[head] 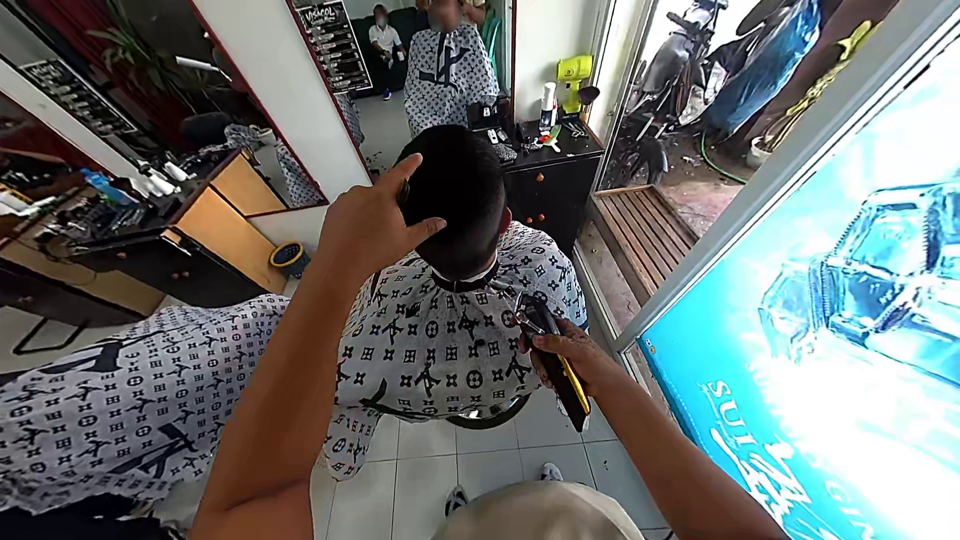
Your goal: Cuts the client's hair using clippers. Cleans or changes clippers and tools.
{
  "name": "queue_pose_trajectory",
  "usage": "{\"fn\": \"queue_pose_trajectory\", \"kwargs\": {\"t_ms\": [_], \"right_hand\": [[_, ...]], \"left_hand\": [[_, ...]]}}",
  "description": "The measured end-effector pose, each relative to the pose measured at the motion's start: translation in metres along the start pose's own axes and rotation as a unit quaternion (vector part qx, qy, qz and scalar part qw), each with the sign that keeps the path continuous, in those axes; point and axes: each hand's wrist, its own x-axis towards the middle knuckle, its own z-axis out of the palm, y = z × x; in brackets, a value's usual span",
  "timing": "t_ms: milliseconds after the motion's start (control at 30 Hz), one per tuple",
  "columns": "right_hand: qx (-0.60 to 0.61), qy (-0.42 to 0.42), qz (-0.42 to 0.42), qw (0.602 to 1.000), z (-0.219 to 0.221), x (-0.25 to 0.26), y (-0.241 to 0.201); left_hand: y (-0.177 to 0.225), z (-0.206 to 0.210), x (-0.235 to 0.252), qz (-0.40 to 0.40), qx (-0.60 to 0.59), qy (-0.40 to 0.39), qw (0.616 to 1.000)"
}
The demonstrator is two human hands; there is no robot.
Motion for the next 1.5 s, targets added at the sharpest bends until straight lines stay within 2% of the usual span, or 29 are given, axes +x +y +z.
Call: {"fn": "queue_pose_trajectory", "kwargs": {"t_ms": [100,233,333,433,700,833,1067,1233,1500], "right_hand": [[0.014,0.048,-0.005,0.999,0.017,0.004,0.005],[0.048,0.065,0.019,0.997,0.025,0.01,0.01],[-0.039,0.083,0.002,0.996,0.025,0.023,0.008],[-0.134,0.065,-0.034,0.988,0.021,0.042,0.001],[-0.216,0.062,-0.09,0.97,0.016,0.08,-0.02],[-0.224,0.046,-0.1,0.968,0.012,0.088,-0.024],[-0.204,0.043,-0.066,0.976,0.01,0.091,-0.028],[-0.244,0.027,-0.119,0.962,0.006,0.094,-0.028],[-0.253,0.007,-0.123,0.959,-0.003,0.098,-0.032]], "left_hand": [[-0.004,0.002,0.005,0.0,0.005,-0.017,1.0],[-0.01,0.008,0.008,0.022,-0.001,-0.011,1.0],[-0.012,0.01,0.011,0.024,-0.011,-0.009,1.0],[-0.012,0.01,0.014,0.023,-0.011,-0.007,1.0],[-0.014,0.01,0.021,0.028,-0.008,-0.007,1.0],[-0.017,0.012,0.024,0.028,-0.009,-0.009,1.0],[-0.019,0.012,0.026,0.023,-0.006,-0.007,1.0],[-0.017,0.011,0.026,0.027,-0.003,-0.007,1.0],[-0.019,0.012,0.028,0.026,-0.008,-0.006,1.0]]}}
